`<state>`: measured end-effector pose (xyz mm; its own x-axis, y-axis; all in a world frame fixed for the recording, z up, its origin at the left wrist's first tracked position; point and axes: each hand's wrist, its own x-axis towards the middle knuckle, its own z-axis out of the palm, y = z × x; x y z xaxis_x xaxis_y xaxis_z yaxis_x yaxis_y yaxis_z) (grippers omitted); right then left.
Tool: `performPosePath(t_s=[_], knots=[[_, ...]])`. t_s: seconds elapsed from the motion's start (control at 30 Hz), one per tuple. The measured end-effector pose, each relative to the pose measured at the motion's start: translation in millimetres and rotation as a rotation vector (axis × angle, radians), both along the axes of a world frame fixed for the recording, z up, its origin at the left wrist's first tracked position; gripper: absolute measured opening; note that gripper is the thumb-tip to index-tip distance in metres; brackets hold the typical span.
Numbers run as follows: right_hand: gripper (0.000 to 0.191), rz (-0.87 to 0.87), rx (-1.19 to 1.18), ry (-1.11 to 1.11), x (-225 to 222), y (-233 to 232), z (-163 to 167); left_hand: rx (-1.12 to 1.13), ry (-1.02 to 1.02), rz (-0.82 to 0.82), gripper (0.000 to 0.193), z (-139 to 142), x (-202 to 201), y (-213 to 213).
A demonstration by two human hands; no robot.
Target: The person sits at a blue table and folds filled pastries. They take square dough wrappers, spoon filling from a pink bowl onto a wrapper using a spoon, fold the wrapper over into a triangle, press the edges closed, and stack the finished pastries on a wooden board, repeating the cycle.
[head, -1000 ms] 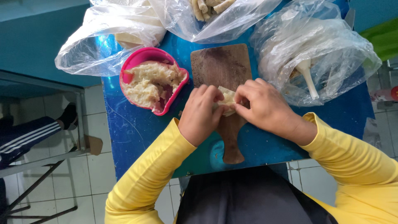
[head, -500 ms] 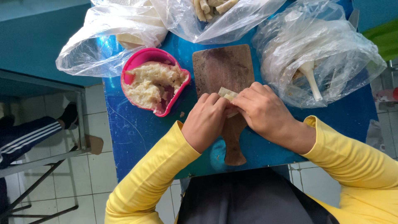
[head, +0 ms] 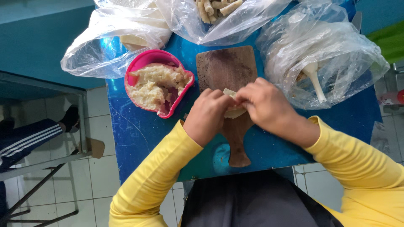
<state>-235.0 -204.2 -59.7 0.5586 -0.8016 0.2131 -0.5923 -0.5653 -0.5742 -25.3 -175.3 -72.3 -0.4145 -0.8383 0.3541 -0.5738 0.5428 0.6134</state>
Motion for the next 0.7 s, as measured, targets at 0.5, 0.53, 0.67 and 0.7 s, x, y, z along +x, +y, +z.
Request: performPosePath(t_s=[0.5, 0.53, 0.67, 0.7], knots=[[0.006, -0.055, -0.08, -0.007, 3.9, -5.8, -0.7, -0.069, -0.131, 0.098, 0.019, 1.0, 0.3, -1.3], [0.007, -0.059, -0.048, -0.035, 3.3, -5.4, -1.1, -0.056, -0.124, 0.091, 0.02, 1.5, 0.0, -0.4], [0.012, -0.019, -0.076, -0.066, 3.7, 1.2, 1.1, -0.055, -0.206, 0.084, 0.017, 4.1, -1.4, 9.4], [0.011, -0.016, -0.096, -0.05, 4.0, 2.9, 2.2, -0.061, -0.213, 0.076, 0.016, 4.4, -1.0, 11.0]])
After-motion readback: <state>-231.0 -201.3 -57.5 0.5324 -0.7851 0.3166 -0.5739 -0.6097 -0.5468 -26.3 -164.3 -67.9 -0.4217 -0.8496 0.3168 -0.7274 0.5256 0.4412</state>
